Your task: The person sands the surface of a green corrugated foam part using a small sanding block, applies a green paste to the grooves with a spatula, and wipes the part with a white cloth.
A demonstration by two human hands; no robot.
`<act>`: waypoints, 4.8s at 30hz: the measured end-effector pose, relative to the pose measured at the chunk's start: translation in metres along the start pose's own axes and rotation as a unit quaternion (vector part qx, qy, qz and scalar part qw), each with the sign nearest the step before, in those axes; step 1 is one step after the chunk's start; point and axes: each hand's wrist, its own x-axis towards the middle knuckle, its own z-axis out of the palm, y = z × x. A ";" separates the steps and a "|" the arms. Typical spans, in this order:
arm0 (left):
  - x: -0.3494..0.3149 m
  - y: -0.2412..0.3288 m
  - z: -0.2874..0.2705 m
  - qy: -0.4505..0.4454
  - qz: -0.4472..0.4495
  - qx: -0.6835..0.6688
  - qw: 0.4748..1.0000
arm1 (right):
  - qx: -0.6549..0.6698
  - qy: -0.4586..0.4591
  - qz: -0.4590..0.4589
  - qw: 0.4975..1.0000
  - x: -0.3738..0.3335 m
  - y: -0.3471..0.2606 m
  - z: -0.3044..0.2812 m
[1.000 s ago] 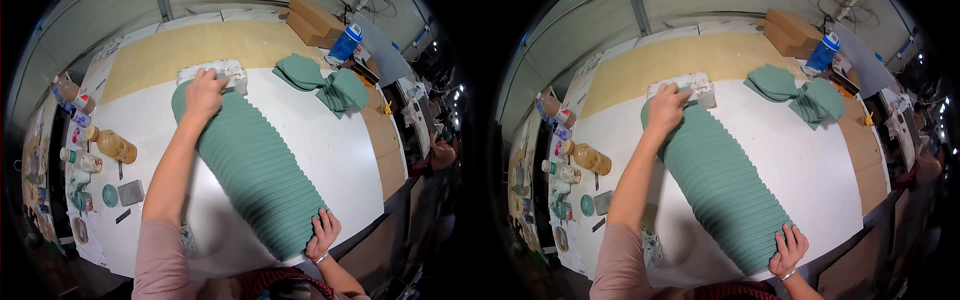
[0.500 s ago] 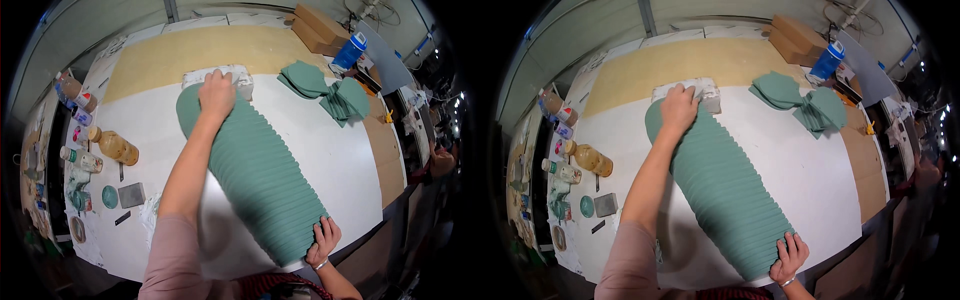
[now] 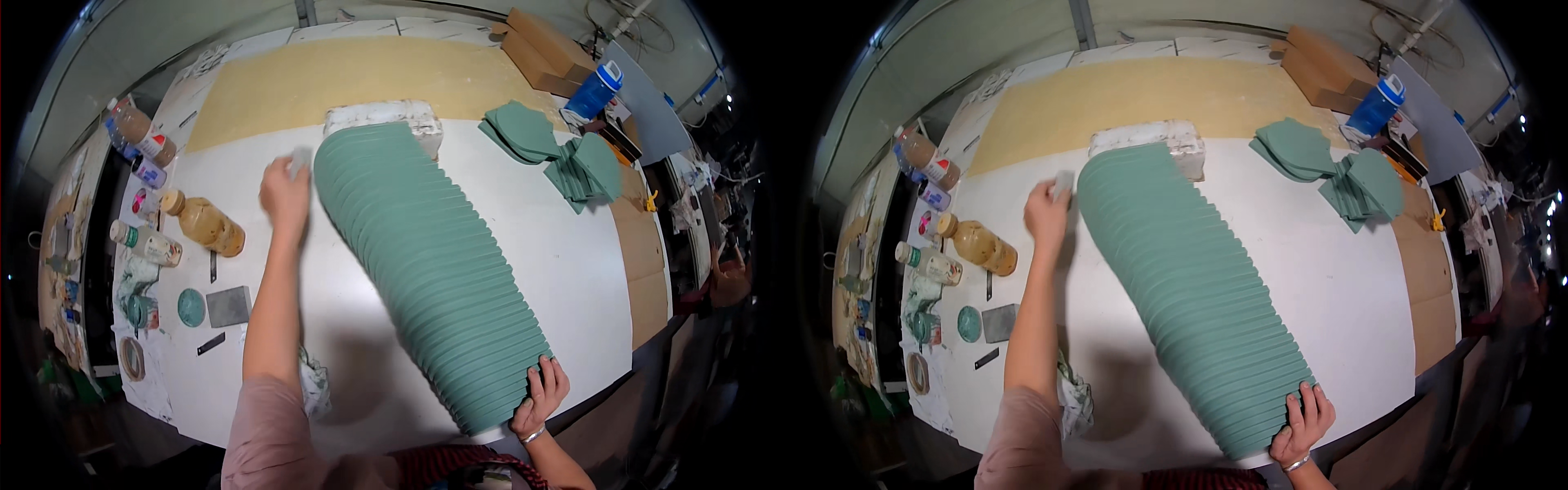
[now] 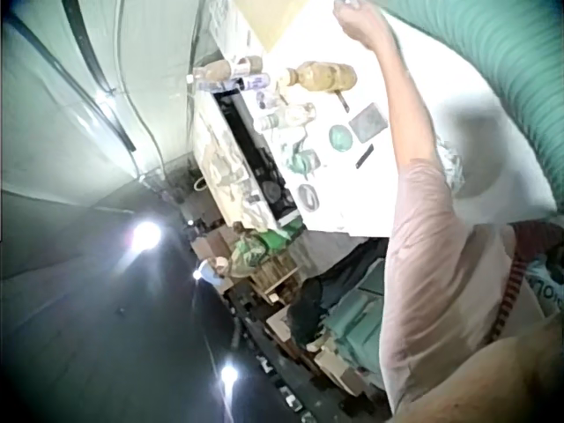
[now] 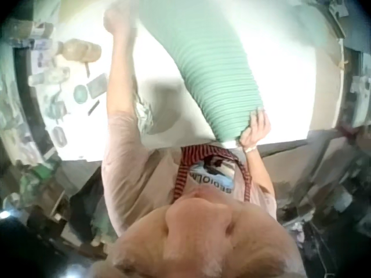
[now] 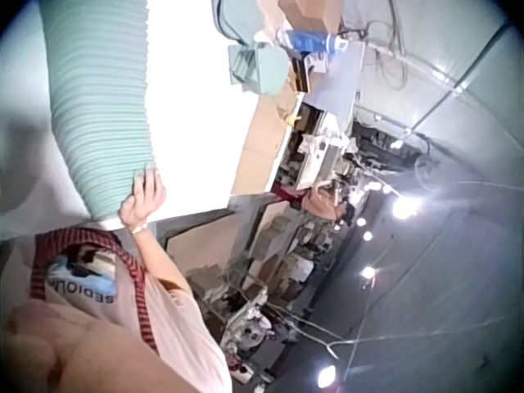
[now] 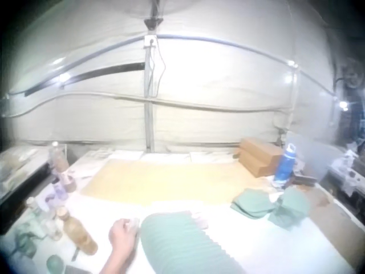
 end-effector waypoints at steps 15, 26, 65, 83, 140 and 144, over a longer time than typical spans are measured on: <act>-0.024 -0.019 0.007 -0.025 -0.130 -0.069 0.989 | -0.005 -0.002 -0.012 1.000 -0.002 0.001 0.002; -0.074 -0.027 0.017 -0.003 -0.076 -0.082 0.994 | -0.002 0.007 -0.010 1.000 -0.002 0.000 0.003; -0.099 -0.013 -0.007 -0.017 -0.050 -0.078 0.996 | -0.001 0.001 -0.014 1.000 -0.001 0.000 0.000; -0.092 0.049 -0.009 0.020 0.071 -0.161 0.984 | 0.005 0.007 -0.022 1.000 0.001 0.001 0.002; -0.052 0.103 -0.026 -0.130 0.420 -0.003 0.898 | -0.002 0.036 -0.009 0.999 0.002 0.002 0.003; -0.054 0.094 -0.027 -0.132 0.417 -0.002 0.899 | -0.005 0.033 -0.011 0.999 0.001 0.001 0.003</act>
